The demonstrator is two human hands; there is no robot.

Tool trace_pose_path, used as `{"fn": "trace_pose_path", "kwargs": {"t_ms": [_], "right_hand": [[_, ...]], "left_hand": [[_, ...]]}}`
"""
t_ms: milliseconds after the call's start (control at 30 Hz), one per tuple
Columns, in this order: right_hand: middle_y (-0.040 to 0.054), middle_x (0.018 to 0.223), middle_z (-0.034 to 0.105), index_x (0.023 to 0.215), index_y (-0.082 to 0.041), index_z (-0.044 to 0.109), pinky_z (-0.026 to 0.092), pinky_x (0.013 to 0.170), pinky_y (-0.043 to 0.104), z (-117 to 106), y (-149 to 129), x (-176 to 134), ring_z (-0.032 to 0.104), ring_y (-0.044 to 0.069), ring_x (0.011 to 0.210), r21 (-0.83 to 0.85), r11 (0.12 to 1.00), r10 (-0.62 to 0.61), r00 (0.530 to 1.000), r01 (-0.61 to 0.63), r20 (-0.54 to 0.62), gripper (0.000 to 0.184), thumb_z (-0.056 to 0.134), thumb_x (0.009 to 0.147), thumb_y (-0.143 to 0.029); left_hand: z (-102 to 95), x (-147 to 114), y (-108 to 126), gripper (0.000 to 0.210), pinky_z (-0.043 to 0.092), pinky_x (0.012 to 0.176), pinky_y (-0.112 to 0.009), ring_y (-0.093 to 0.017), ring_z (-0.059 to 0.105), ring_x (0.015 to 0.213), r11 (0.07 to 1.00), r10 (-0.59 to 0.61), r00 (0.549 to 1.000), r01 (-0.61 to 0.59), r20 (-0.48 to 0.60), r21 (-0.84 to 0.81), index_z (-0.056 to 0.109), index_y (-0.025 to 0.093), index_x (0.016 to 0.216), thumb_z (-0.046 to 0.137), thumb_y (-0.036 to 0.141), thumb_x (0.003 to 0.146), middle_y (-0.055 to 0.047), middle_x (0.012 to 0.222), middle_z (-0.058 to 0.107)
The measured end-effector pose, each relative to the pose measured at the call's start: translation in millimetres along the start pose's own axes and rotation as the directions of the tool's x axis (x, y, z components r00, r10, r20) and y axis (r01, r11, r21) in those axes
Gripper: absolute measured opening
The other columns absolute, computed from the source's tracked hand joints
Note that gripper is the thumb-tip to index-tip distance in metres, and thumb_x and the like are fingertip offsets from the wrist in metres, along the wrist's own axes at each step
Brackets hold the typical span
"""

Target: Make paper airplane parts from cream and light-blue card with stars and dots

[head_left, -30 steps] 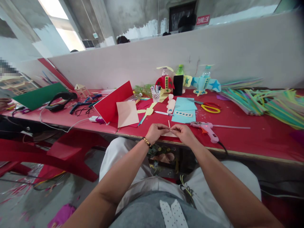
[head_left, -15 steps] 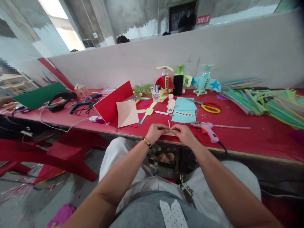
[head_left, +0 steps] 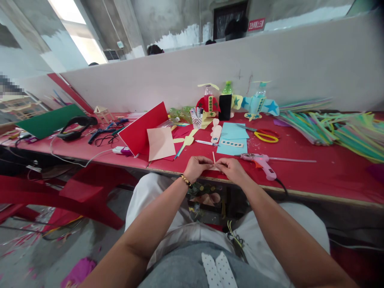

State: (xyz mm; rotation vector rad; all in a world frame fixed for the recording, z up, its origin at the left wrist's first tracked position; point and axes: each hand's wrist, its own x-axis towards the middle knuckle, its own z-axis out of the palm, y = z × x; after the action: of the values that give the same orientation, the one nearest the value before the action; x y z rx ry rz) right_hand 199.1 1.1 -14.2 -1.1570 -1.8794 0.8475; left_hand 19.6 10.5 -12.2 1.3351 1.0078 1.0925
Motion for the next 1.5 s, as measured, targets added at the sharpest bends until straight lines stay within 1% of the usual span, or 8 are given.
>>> {"fn": "trace_pose_path", "kwargs": {"t_ms": [300,567,833,967,1200,1300,1400,1500], "right_hand": [[0.0038,0.074,0.069,0.077,-0.017,0.068,0.045,0.065,0.028,3,5,1,0.06,0.018,0.069,0.032,0.999,0.002,0.999,-0.001,-0.041,0.017,0.06,0.077,-0.033],[0.0005,0.055,0.061,0.074,-0.017,0.069,0.037,0.049,0.025,-3,6,-1,0.051,0.014,0.051,-0.003,0.999,0.038,0.999,-0.038,-0.002,0.027,0.055,0.08,-0.039],[-0.0011,0.056,0.058,0.072,-0.017,0.067,0.035,0.05,0.025,-5,3,-2,0.048,0.013,0.053,-0.04,0.999,0.033,0.999,-0.034,-0.034,0.023,0.057,0.08,-0.036],[-0.0007,0.065,0.062,0.076,-0.015,0.066,0.043,0.058,0.026,-4,6,-1,0.056,0.014,0.063,-0.052,0.998,0.031,0.999,-0.032,-0.018,0.022,0.06,0.083,-0.035],[0.0037,0.098,0.064,0.101,-0.013,0.061,0.053,0.071,0.033,-3,11,-1,0.062,0.016,0.082,-0.041,0.997,0.067,0.996,-0.065,0.056,0.024,0.055,0.09,-0.034],[0.0011,0.084,0.064,0.09,-0.013,0.063,0.051,0.064,0.028,-5,9,-2,0.061,0.013,0.072,0.011,0.997,0.08,0.996,-0.08,0.05,0.02,0.059,0.087,-0.032],[-0.0023,0.062,0.059,0.076,-0.013,0.065,0.043,0.052,0.023,-8,5,-3,0.054,0.011,0.057,0.101,0.99,0.097,0.995,-0.1,0.027,0.016,0.067,0.077,-0.03],[-0.0028,0.054,0.058,0.075,-0.014,0.065,0.039,0.048,0.023,-11,3,-3,0.051,0.011,0.05,0.206,0.971,0.12,0.992,-0.125,0.036,0.016,0.067,0.072,-0.03]], "left_hand": [[-1.6,2,0,0.031,0.047,0.067,-0.028,-0.014,0.059,0.062,1.0,-0.013,0.998,0.012,0.064,0.02,0.073,0.012,0.076,0.082,0.033,0.055,-0.004,0.067,0.069],[0.2,0,-2,0.029,0.047,0.07,-0.028,-0.015,0.061,0.066,0.998,0.026,0.999,-0.024,-0.023,0.06,0.073,0.013,0.075,0.081,0.033,0.055,-0.004,0.071,0.07],[-1.6,0,-1,0.029,0.048,0.069,-0.028,-0.017,0.062,0.069,0.975,0.061,0.997,-0.071,0.054,0.212,0.075,0.013,0.083,0.074,0.035,0.064,-0.007,0.078,0.072],[-1.6,6,11,0.018,0.043,0.063,-0.025,-0.017,0.06,0.065,0.914,0.091,0.988,-0.132,0.125,0.383,0.076,0.017,0.077,0.071,0.029,0.066,-0.006,0.071,0.072],[1.7,19,33,0.003,0.032,0.057,-0.025,-0.015,0.05,0.053,0.779,0.094,0.958,-0.239,0.27,0.58,0.075,0.021,0.061,0.073,0.023,0.06,-0.003,0.054,0.064],[1.1,21,38,0.007,0.03,0.054,-0.025,-0.013,0.046,0.05,0.758,0.031,0.943,-0.239,0.332,0.607,0.073,0.019,0.058,0.071,0.025,0.061,-0.001,0.047,0.058],[-0.8,22,43,0.014,0.028,0.051,-0.024,-0.011,0.042,0.047,0.759,-0.052,0.923,-0.211,0.38,0.616,0.072,0.016,0.058,0.07,0.029,0.062,0.001,0.044,0.053],[-2.7,22,47,0.023,0.027,0.05,-0.022,-0.009,0.04,0.047,0.772,-0.13,0.904,-0.165,0.407,0.614,0.071,0.013,0.061,0.069,0.035,0.063,0.004,0.045,0.05]]}}
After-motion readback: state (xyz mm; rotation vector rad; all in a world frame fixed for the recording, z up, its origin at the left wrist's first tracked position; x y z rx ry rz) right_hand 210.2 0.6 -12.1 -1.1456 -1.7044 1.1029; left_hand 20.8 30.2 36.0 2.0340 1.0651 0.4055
